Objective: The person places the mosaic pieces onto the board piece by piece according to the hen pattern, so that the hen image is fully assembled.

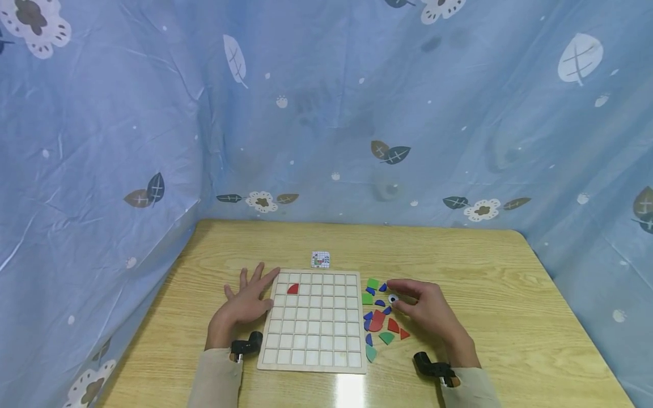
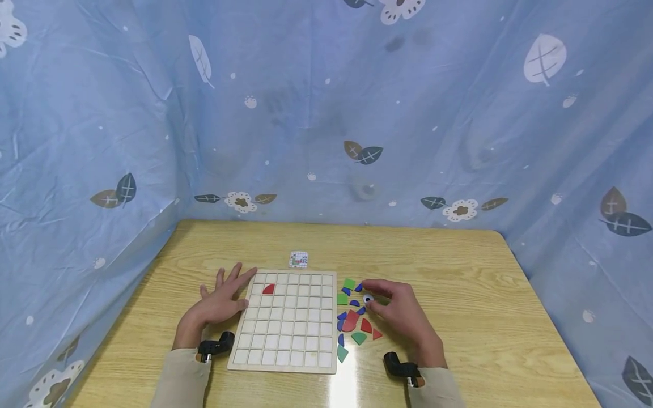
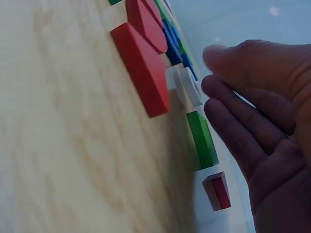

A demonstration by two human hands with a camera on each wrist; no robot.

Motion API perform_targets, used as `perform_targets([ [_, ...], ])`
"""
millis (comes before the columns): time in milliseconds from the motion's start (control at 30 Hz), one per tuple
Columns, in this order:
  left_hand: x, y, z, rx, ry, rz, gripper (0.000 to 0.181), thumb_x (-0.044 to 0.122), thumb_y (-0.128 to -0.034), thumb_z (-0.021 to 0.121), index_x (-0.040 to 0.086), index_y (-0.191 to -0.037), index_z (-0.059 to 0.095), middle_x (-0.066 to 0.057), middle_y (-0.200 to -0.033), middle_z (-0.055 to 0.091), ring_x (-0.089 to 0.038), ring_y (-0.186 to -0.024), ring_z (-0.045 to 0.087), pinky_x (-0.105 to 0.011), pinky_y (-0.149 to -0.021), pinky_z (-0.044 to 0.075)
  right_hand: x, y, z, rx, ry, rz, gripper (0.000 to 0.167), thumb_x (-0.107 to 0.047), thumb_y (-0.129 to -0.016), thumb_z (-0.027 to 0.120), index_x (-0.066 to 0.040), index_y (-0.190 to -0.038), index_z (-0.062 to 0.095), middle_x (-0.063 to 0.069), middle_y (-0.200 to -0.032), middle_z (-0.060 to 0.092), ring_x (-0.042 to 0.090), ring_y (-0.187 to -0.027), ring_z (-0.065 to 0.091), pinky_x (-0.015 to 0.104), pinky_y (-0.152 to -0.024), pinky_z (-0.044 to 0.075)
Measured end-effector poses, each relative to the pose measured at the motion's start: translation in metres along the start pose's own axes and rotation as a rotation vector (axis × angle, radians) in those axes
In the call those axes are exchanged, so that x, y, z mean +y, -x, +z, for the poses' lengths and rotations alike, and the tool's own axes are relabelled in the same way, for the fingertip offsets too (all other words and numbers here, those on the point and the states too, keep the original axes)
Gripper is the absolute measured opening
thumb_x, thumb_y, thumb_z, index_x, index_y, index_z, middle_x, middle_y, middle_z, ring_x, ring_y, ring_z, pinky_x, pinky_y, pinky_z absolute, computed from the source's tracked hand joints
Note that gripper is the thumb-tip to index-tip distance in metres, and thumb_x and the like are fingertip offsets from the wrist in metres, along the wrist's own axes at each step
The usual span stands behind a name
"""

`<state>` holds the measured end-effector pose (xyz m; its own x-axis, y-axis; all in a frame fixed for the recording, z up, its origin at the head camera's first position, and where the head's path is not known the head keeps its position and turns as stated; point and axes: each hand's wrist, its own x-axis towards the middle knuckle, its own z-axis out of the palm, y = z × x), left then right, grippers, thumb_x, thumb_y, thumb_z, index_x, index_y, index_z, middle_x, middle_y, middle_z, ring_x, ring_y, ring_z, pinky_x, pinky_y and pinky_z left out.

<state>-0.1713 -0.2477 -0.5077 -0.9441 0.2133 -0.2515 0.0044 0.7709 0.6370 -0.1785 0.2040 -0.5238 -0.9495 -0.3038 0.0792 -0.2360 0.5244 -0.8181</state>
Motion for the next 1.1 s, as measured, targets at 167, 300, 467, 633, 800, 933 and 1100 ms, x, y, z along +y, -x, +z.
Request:
perform_targets([
  [167, 0.0000, -0.0010, 0.0012, 0.000, 0.003, -0.010, 0.081, 0.013, -0.0985, 0.060, 0.021, -0.174, 0.032, -0.023, -0.184, -0.002, -0.057, -0.164, -0.023, -0.089, -0.112, -0.023, 0.0016, 0.0017, -0.0003, 0.004, 0.056, 0.012, 0.038, -0.004, -0.094, 0.083, -0.014, -0.130, 0.080, 0.003, -0.125, 0.082, 0.023, -0.115, 0.079, 0.039, -0.101, 0.064],
  [300, 0.0003, -0.0006, 0.0009, -0.003, 0.004, -0.012, 0.082, 0.013, -0.0982, 0.059, 0.021, -0.175, 0.031, -0.023, -0.184, -0.002, -0.057, -0.164, -0.023, -0.089, -0.111, -0.023, 0.0009, 0.0060, -0.0030, 0.008, 0.067, 0.026, 0.034, -0.004, -0.094, 0.083, -0.016, -0.126, 0.082, -0.001, -0.121, 0.083, 0.019, -0.109, 0.079, 0.028, -0.093, 0.063],
  [467, 0.0010, -0.0005, 0.0000, -0.003, 0.010, -0.005, 0.081, 0.013, -0.0989, 0.059, 0.021, -0.175, 0.032, -0.024, -0.184, -0.002, -0.057, -0.164, -0.023, -0.090, -0.111, -0.024, 0.0018, 0.0083, -0.0033, 0.014, 0.062, 0.031, 0.034, -0.003, -0.094, 0.083, -0.016, -0.126, 0.082, -0.002, -0.121, 0.083, 0.018, -0.108, 0.078, 0.026, -0.092, 0.062],
  [633, 0.0001, -0.0001, -0.0005, -0.008, 0.014, 0.004, 0.081, 0.012, -0.0981, 0.059, 0.020, -0.174, 0.032, -0.024, -0.183, -0.003, -0.058, -0.163, -0.023, -0.091, -0.110, -0.024, 0.0042, 0.0078, -0.0012, 0.018, 0.057, 0.026, 0.036, -0.002, -0.094, 0.082, -0.016, -0.128, 0.081, -0.001, -0.122, 0.083, 0.018, -0.107, 0.079, 0.026, -0.091, 0.063],
  [800, -0.0009, 0.0001, -0.0012, -0.010, 0.016, 0.016, 0.081, 0.012, -0.0982, 0.058, 0.020, -0.174, 0.032, -0.025, -0.183, -0.003, -0.059, -0.162, -0.024, -0.091, -0.109, -0.024, 0.0043, 0.0080, 0.0004, 0.025, 0.066, 0.022, 0.037, -0.001, -0.094, 0.082, -0.016, -0.128, 0.081, -0.001, -0.122, 0.083, 0.018, -0.108, 0.079, 0.026, -0.091, 0.063],
  [933, -0.0011, -0.0014, -0.0004, -0.007, 0.019, 0.015, 0.081, 0.012, -0.0979, 0.059, 0.020, -0.174, 0.032, -0.025, -0.183, -0.003, -0.059, -0.163, -0.024, -0.091, -0.109, -0.025, 0.0041, 0.0084, 0.0007, 0.028, 0.078, 0.026, 0.038, 0.000, -0.093, 0.082, -0.016, -0.128, 0.081, -0.001, -0.121, 0.083, 0.017, -0.108, 0.078, 0.026, -0.091, 0.063],
  [1100, -0.0026, -0.0026, 0.0009, -0.007, 0.030, 0.001, 0.082, 0.011, -0.0980, 0.058, 0.020, -0.175, 0.031, -0.024, -0.184, -0.003, -0.057, -0.163, -0.026, -0.089, -0.109, -0.027, 0.0035, 0.0079, 0.0005, 0.027, 0.083, 0.027, 0.038, 0.001, -0.093, 0.082, -0.016, -0.127, 0.081, -0.001, -0.120, 0.083, 0.018, -0.108, 0.078, 0.026, -0.090, 0.063],
])
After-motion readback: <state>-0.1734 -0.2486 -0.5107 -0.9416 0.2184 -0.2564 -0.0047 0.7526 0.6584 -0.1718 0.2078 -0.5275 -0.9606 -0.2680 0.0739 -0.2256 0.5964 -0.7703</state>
